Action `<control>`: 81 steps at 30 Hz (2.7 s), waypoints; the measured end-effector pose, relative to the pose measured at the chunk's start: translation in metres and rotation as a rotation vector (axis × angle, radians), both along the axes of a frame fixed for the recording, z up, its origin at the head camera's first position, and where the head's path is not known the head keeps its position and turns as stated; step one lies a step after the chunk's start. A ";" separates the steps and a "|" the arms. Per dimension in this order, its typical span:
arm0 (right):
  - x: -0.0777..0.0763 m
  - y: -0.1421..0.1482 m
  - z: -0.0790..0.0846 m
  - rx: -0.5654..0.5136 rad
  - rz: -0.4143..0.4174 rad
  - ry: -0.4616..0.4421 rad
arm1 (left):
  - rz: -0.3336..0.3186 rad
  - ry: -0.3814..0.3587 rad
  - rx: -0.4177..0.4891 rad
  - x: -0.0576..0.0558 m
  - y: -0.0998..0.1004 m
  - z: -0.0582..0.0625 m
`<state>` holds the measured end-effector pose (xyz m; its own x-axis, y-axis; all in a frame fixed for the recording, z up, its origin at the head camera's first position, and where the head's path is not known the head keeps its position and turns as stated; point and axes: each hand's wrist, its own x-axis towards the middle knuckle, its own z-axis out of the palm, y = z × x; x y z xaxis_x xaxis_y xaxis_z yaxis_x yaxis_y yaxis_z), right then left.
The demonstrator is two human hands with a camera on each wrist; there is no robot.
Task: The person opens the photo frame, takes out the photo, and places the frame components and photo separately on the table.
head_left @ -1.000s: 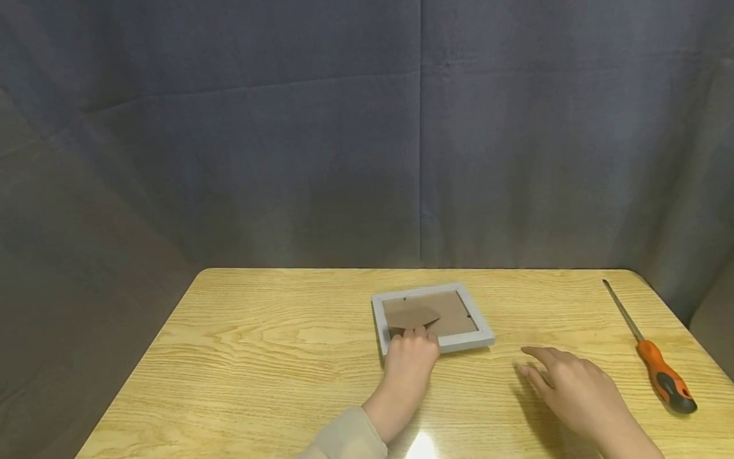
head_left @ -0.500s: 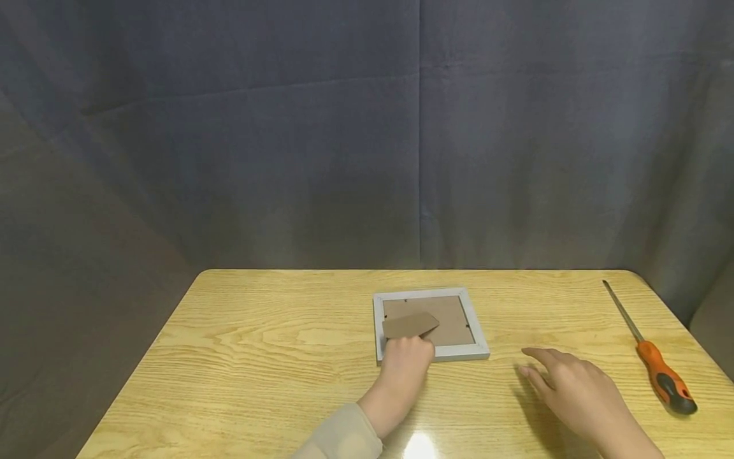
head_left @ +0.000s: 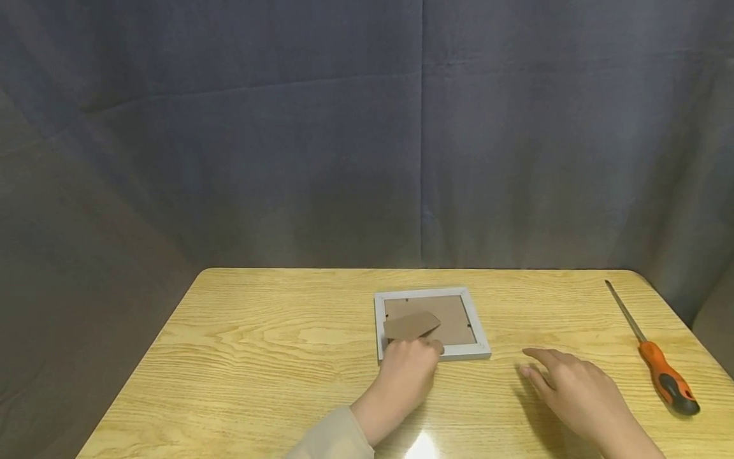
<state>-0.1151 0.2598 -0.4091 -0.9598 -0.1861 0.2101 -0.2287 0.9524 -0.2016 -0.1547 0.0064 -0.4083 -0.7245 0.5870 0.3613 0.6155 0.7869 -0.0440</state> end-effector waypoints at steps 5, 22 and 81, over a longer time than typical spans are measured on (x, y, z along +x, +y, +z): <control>0.000 0.000 0.000 0.005 0.002 -0.005 | -0.074 -0.008 0.019 -0.003 -0.001 0.004; 0.001 -0.006 -0.001 0.019 -0.008 -0.032 | -0.096 -0.154 0.157 -0.049 -0.024 0.016; 0.001 -0.003 0.011 0.022 0.021 0.012 | 0.247 -0.426 -0.059 -0.102 -0.088 -0.008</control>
<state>-0.1143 0.2566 -0.3984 -0.9531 -0.2108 0.2170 -0.2509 0.9516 -0.1775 -0.2563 -0.0820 -0.4160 -0.9207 0.3895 -0.0262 0.3837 0.9153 0.1226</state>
